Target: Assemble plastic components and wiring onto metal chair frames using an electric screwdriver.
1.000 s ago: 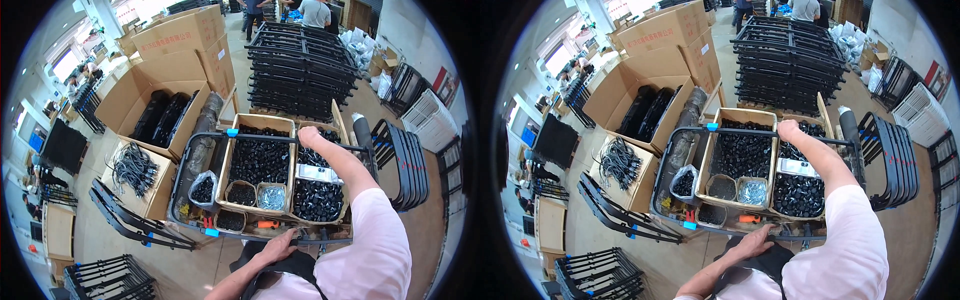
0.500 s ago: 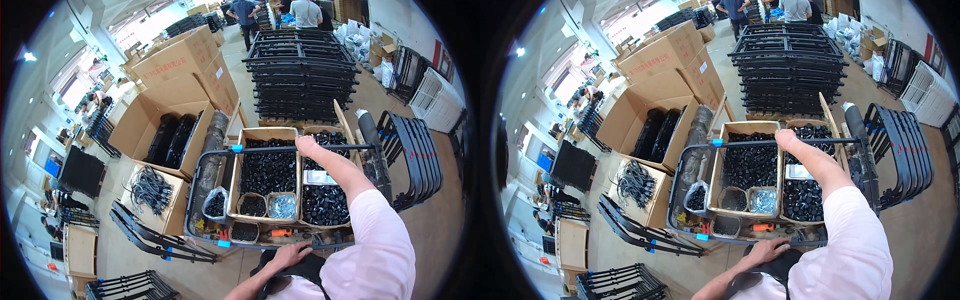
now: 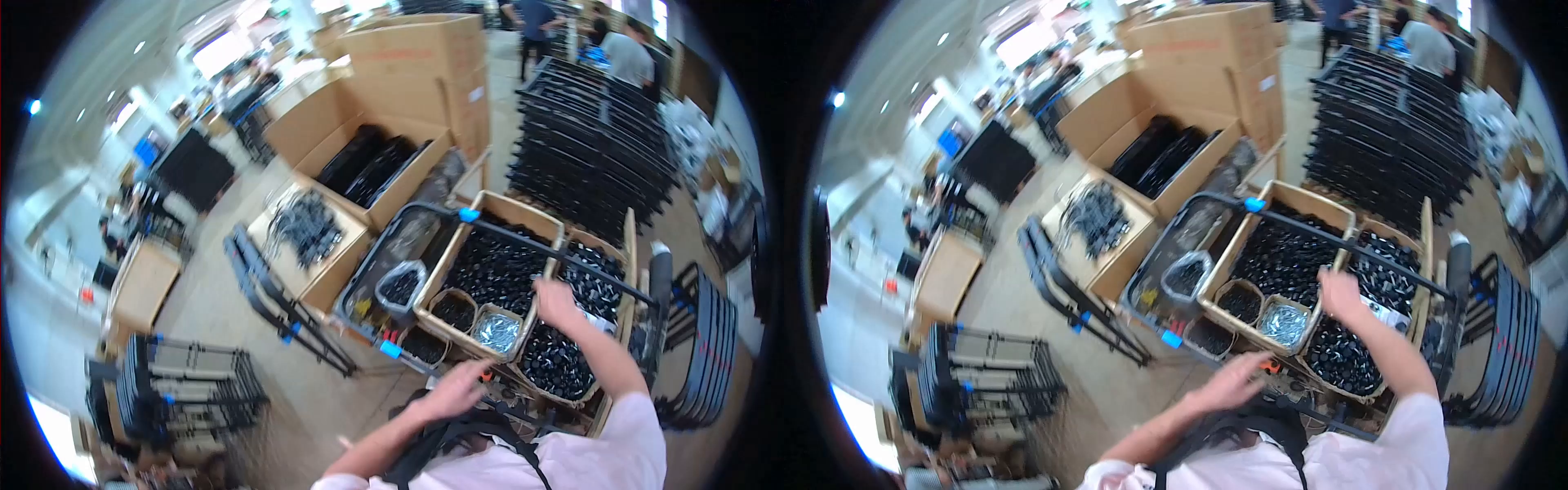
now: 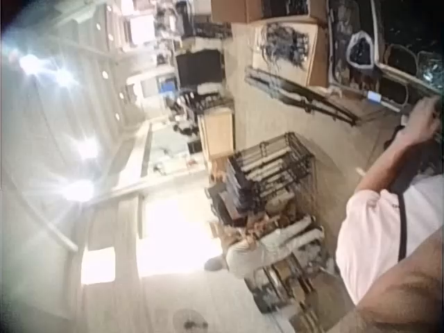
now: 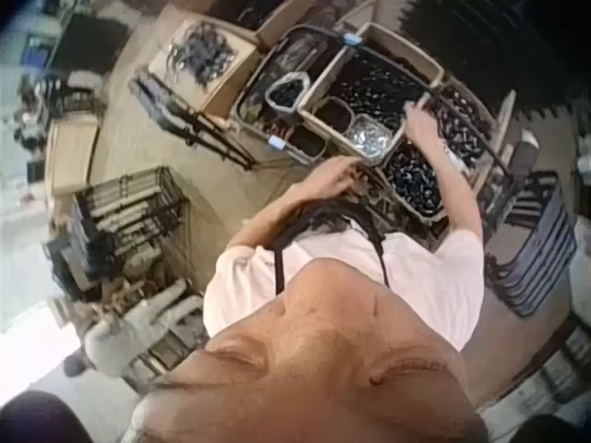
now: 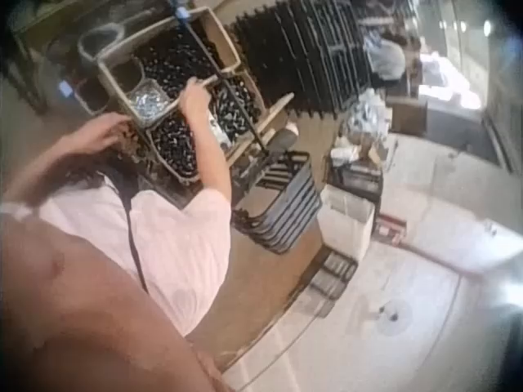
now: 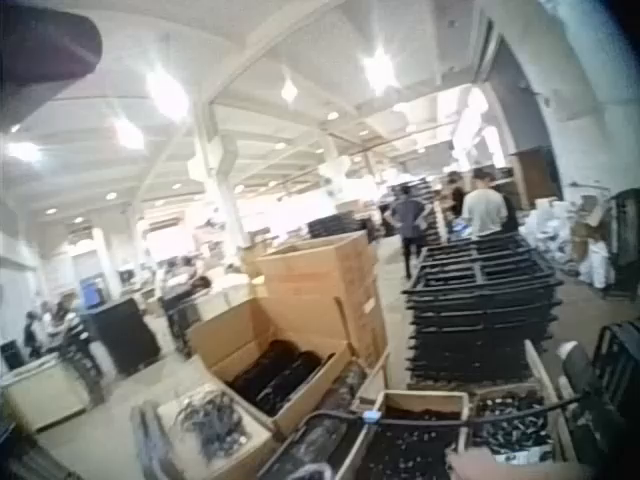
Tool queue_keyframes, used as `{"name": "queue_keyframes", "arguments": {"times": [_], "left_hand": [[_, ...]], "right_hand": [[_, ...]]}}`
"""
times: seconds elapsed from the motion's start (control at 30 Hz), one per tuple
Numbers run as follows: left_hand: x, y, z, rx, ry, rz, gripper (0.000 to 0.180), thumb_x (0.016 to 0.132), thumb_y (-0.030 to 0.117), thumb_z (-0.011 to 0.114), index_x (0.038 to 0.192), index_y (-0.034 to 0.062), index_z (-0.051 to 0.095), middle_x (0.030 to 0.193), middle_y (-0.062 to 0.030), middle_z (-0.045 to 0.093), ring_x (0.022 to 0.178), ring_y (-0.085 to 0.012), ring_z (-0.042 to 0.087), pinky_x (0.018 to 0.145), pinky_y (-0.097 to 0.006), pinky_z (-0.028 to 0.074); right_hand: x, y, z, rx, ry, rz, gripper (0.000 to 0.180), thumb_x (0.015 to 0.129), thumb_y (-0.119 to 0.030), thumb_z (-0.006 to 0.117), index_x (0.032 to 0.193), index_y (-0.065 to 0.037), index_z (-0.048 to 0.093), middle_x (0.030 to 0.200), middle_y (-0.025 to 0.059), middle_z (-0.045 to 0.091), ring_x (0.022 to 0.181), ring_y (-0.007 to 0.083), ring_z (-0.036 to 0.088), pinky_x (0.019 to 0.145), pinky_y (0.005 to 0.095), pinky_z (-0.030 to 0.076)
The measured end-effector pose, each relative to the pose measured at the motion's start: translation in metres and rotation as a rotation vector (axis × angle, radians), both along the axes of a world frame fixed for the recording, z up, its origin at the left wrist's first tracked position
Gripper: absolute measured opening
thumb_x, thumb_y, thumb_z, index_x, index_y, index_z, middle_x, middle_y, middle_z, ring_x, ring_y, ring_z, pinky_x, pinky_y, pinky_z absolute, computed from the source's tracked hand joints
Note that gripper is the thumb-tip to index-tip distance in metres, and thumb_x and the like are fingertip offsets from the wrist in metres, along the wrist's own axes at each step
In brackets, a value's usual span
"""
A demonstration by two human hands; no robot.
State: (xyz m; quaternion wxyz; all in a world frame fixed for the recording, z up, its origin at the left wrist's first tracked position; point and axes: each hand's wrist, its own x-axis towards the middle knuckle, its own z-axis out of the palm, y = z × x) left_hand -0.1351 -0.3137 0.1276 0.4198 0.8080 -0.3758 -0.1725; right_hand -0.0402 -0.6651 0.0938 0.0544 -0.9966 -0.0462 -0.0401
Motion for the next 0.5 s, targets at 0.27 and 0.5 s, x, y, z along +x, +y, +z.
{"name": "queue_keyframes", "arguments": {"times": [0.27, 0.5], "left_hand": [[0.141, 0.136, 0.005, 0.018, -0.186, 0.668, 0.032, 0.095, 0.017, 0.066, 0.124, 0.0034, 0.071, 0.116, -0.0201, 0.072, 0.11, -0.0382, 0.07, 0.096, -0.044, 0.056], [0.349, 0.274, 0.001, -0.046, -0.063, 1.109, 0.034, 0.095, 0.024, 0.065, 0.12, 0.0042, 0.076, 0.114, -0.0184, 0.078, 0.107, -0.0277, 0.074, 0.096, -0.039, 0.056]], "right_hand": [[-0.18, 0.124, 0.071, 0.372, 0.482, 0.327, 0.027, 0.094, -0.03, 0.072, 0.111, -0.009, 0.07, 0.096, 0.0209, 0.074, 0.091, 0.0403, 0.073, 0.08, 0.052, 0.059], [-0.197, 0.17, 0.069, -0.042, 0.553, -0.105, 0.043, 0.095, -0.044, 0.072, 0.088, -0.002, 0.067, 0.078, 0.0236, 0.072, 0.073, 0.0413, 0.073, 0.067, 0.0508, 0.057]]}}
